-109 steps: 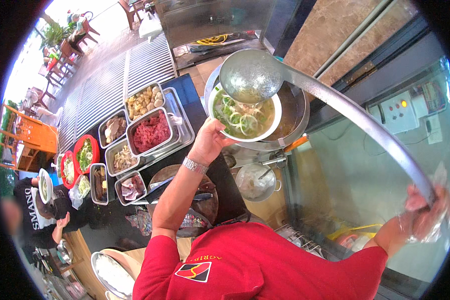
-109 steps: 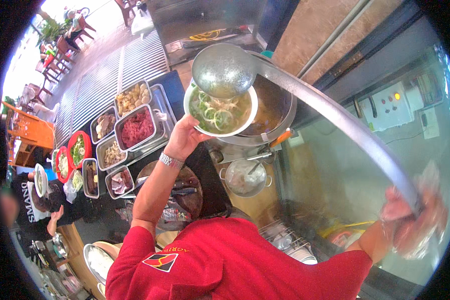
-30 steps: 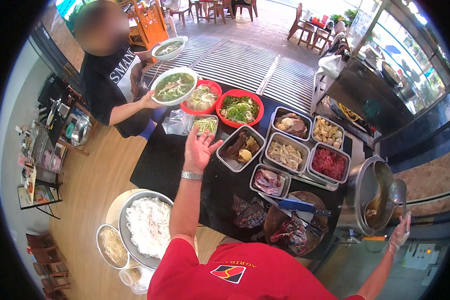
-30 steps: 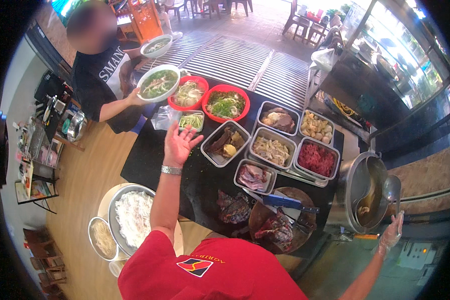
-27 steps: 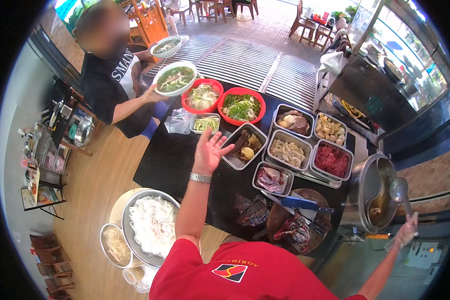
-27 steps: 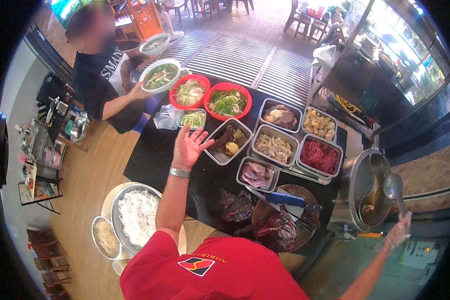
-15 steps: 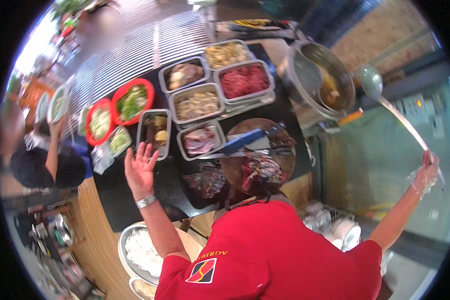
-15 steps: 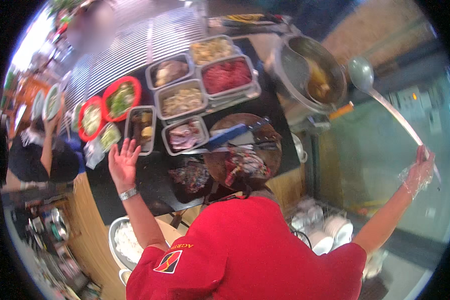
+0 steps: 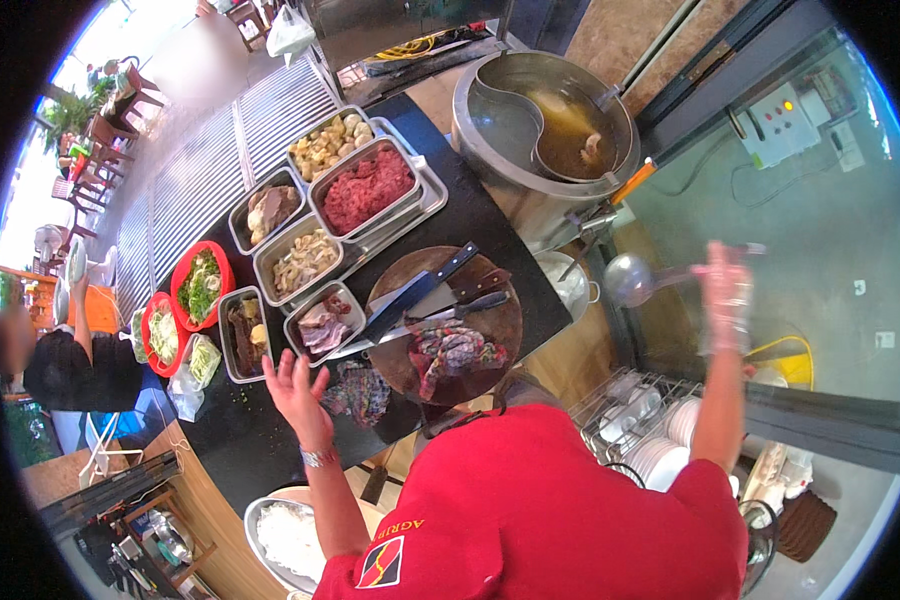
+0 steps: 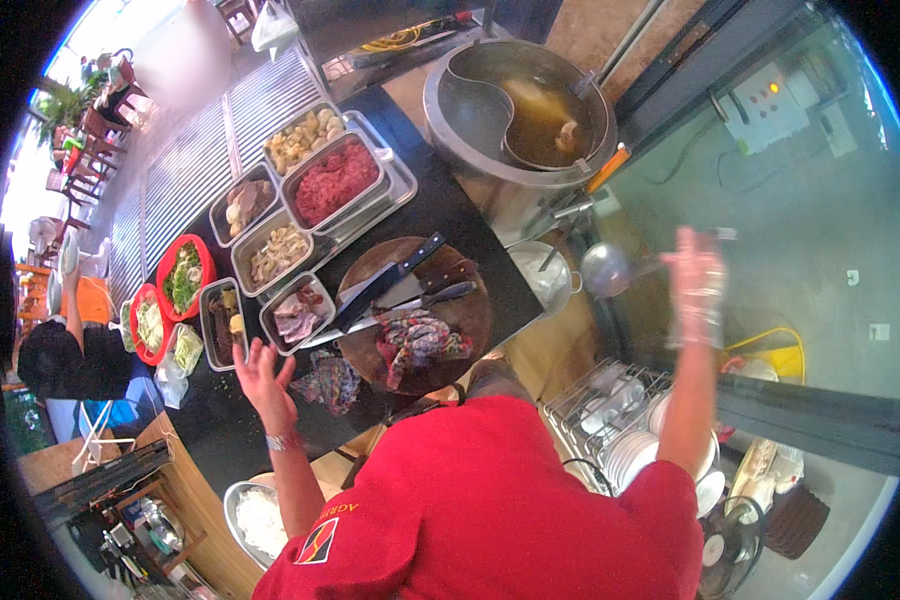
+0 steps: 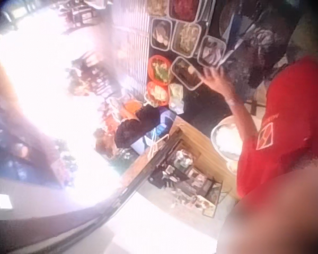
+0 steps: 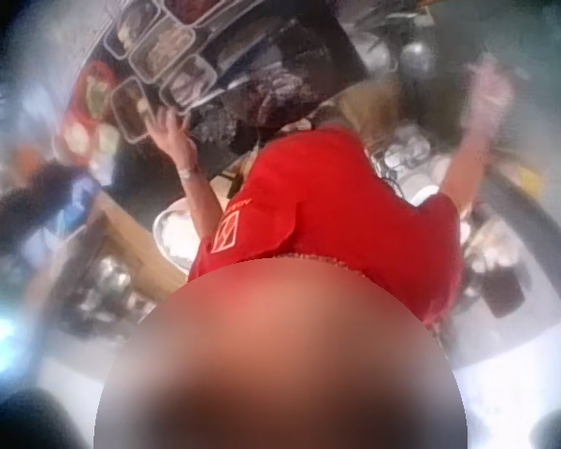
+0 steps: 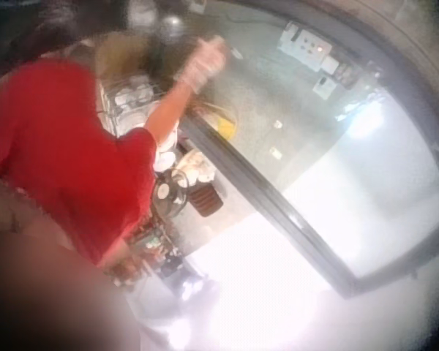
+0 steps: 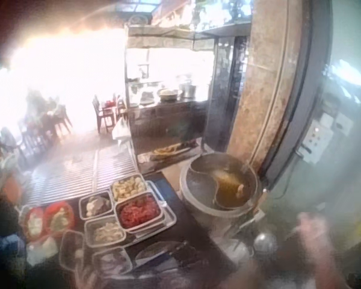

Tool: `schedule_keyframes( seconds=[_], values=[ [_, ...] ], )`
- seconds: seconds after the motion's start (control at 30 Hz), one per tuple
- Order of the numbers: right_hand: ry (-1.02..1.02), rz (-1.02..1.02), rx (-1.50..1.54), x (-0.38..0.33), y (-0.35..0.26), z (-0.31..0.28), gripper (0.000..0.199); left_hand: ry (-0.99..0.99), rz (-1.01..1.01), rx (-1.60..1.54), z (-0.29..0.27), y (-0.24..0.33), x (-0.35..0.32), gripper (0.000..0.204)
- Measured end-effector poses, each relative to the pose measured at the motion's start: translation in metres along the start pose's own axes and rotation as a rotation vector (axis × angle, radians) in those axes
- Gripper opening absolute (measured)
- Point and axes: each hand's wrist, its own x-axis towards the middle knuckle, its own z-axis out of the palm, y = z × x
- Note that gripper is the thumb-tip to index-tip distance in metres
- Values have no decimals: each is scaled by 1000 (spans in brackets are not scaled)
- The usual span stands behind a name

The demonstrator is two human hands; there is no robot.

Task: The person assembles bowls of noodle soup by placing noodles, shredded meat, and sliced vegetables into bowls, then ladling hot broth over them. The person uses a ladle and a strainer to handle noodles and broth, and wears disposable gloves while handling ingredients.

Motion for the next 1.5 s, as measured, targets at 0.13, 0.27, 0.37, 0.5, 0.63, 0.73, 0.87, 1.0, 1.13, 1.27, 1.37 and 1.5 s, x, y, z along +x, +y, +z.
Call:
schedule_keyframes(
  seconds=[0.13,0.27,0.37,0.5,0.63,0.73,0.87,1.0,1.13,1.27,1.37,1.5],
  values=[
    [-169,71,330,29,-42,165,55,-61,-160,216,8,-50,-84,75],
    [-296,-19,370,44,-65,300,45,69,-438,315,13,-94,-160,80],
    [-421,2,362,57,-74,370,47,149,-574,331,24,-119,-195,82],
    [-474,165,342,72,-84,413,48,60,-560,512,51,-132,-206,86],
    [-484,87,232,84,-89,447,37,-108,-307,833,91,-135,-185,86],
    [-509,-29,151,91,-87,486,29,-166,-25,1152,119,-135,-166,89],
    [-560,-96,69,101,-72,530,32,-155,94,1335,161,-141,-151,90],
    [-569,-240,-27,114,-60,531,34,-105,21,1330,183,-161,-137,82],
    [-623,-354,-11,113,-51,503,36,30,153,1203,172,-174,-123,68],
    [-701,-416,10,82,-19,466,41,69,257,1186,165,-181,-111,61],
    [-808,-375,18,61,14,435,45,-12,248,1116,157,-181,-110,76],
    [-449,231,180,100,55,389,55,-137,301,1029,129,-170,-137,95]
  ],
)
